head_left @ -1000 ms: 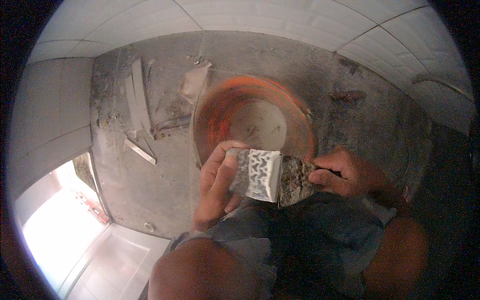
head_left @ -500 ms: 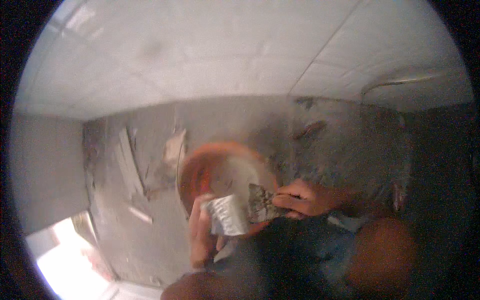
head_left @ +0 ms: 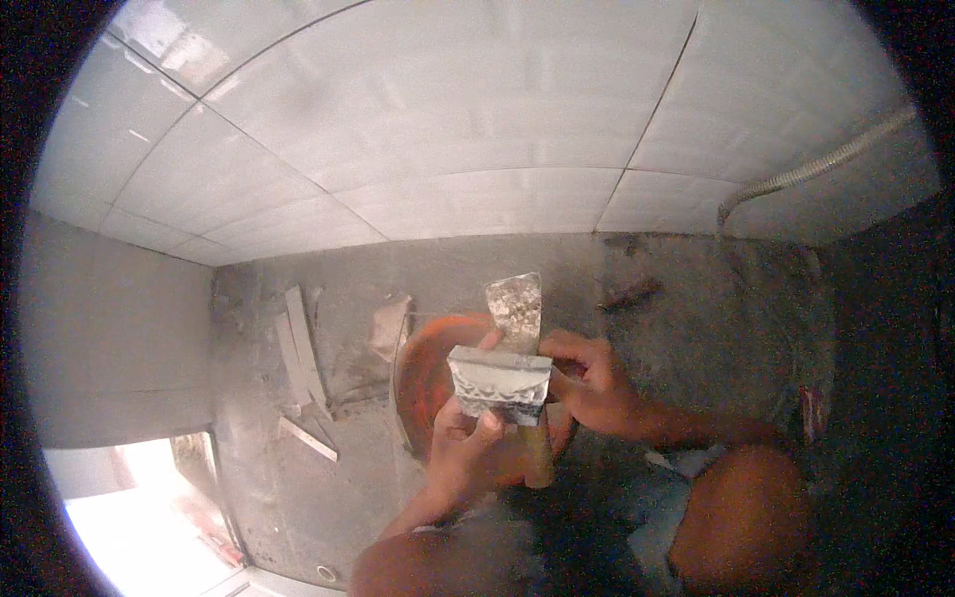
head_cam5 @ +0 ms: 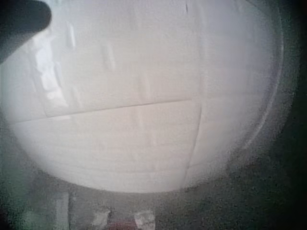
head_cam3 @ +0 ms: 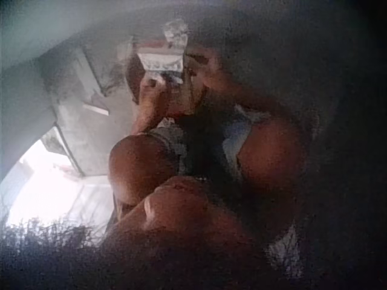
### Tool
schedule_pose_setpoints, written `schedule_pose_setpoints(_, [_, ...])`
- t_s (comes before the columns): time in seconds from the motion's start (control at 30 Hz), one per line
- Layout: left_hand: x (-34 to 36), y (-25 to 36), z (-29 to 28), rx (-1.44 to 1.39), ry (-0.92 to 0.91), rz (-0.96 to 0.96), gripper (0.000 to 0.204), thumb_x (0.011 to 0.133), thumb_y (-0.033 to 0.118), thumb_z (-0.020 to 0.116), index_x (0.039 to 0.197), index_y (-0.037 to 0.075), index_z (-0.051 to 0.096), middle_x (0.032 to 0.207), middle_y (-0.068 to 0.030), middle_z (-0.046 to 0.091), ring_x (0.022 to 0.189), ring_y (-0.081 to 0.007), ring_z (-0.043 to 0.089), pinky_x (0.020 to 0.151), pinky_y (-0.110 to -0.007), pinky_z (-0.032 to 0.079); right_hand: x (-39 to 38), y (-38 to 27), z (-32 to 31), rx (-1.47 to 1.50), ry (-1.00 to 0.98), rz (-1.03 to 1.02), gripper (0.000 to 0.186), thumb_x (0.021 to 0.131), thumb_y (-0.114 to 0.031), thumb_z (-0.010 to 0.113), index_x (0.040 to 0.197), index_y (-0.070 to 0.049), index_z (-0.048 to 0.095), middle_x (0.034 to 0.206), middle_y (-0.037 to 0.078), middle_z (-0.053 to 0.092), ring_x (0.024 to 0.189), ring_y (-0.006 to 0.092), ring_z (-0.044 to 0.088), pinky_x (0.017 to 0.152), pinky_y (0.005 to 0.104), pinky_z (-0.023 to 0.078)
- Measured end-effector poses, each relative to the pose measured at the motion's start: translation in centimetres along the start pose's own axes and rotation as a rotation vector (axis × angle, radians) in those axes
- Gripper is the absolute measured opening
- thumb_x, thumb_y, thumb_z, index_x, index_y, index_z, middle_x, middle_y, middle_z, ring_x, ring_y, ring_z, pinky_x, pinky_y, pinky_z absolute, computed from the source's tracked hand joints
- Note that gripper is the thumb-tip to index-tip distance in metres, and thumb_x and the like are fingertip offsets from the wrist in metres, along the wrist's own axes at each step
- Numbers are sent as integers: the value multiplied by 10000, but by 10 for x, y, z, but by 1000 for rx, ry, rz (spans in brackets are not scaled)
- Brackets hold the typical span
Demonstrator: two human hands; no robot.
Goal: The person is applying grout to the gaps between white wall tiles using a grout float. They repeatedly scoop grout from a bucket and spread it into the tile joints, working methodically along the wall.
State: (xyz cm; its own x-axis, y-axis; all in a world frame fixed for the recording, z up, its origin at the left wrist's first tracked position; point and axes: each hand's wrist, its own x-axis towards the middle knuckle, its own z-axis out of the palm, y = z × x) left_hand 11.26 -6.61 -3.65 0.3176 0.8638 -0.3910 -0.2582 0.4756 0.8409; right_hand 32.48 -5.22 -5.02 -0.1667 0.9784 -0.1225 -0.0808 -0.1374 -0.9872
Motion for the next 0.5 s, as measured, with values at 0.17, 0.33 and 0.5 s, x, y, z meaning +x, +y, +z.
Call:
schedule_pose_setpoints(0.17, [1,2,19,-58,77,-27,532,967,399,715,1325,32,573,1212,-76,668,1065,-170,629,927,-354,500,-7,18,2,-156,107,-56,198,970,-67,667,1146,12,711,1029,50,679,1010,110,626,867,293,505])
schedule_pose_setpoints(0.33, [3,-14,19,122,-104,-68,441,984,375,694,1236,19,629,1101,-73,707,1010,-186,657,917,-354,510,-14,22,2,-196,114,-89,227,965,-106,679,1156,17,690,1030,75,665,996,145,633,864,296,498])
schedule_pose_setpoints(0.5, [9,-12,21,165,-203,-114,430,973,362,690,1227,19,635,1092,-62,696,1014,-163,635,897,-342,504,-31,33,-21,-273,104,-109,259,966,-125,680,1183,16,669,1073,88,655,1027,157,626,883,306,495])
